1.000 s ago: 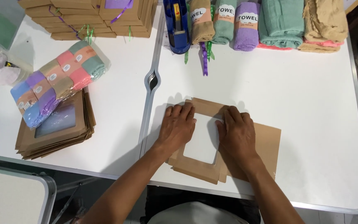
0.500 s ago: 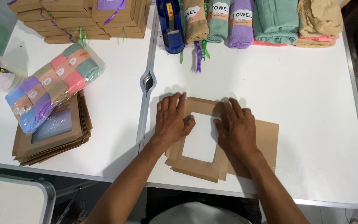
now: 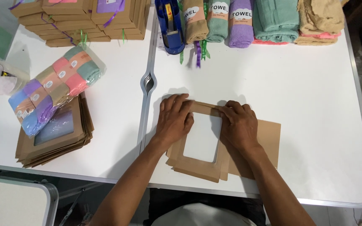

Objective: The person assembles flat cardboard pieces into rectangular frames with a central window. They fold the side flaps inward, align the edges, and press the pieces together to form a finished frame. The process is repeated for multiple frames on a white table.

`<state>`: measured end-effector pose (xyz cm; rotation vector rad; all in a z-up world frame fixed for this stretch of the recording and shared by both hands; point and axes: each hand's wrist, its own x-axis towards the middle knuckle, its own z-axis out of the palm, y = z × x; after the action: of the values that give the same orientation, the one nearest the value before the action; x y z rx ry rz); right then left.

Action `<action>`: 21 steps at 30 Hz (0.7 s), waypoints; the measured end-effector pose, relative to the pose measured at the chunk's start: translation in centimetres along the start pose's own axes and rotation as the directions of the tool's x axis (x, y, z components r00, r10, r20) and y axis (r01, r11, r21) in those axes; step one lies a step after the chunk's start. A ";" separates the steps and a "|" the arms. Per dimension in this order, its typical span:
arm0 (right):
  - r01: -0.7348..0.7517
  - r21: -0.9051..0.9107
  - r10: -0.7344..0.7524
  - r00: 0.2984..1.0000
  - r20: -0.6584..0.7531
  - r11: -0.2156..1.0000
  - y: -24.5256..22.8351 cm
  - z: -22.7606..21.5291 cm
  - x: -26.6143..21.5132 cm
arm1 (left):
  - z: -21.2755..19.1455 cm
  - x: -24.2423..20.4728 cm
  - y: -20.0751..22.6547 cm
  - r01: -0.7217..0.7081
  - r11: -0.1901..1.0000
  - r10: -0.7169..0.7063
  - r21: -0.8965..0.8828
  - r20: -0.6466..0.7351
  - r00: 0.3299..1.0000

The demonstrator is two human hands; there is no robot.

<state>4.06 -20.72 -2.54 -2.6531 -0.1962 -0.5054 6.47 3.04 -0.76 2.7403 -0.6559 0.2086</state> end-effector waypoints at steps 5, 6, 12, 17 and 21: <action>0.128 -0.159 -0.112 0.989 0.101 0.979 -1.0 -0.5 0.5 | 1.1 -0.2 -0.3 -0.094 0.992 0.100 0.085 -0.074 0.992; 0.201 -0.249 -0.175 0.977 0.123 0.947 -1.3 -0.5 0.7 | 1.2 -0.1 -0.3 -0.117 0.987 0.125 0.107 -0.067 0.990; 0.274 -0.261 -0.232 0.956 0.178 0.926 -2.8 2.2 1.4 | 1.3 0.2 -0.4 -0.139 0.985 0.147 0.099 -0.081 0.986; 0.255 -0.392 -0.142 0.945 0.293 0.884 -0.7 0.8 1.4 | 1.0 -0.1 -0.3 -0.074 0.994 0.080 0.076 -0.088 0.993; 0.172 -0.269 -0.072 0.936 0.346 0.948 -0.8 0.6 2.4 | 0.2 -0.2 0.1 0.146 0.986 -0.151 -0.074 -0.061 0.987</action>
<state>6.35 -19.61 -1.86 -3.0231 -0.4218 -0.1237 6.24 3.03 -0.97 2.6877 -0.4306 0.2360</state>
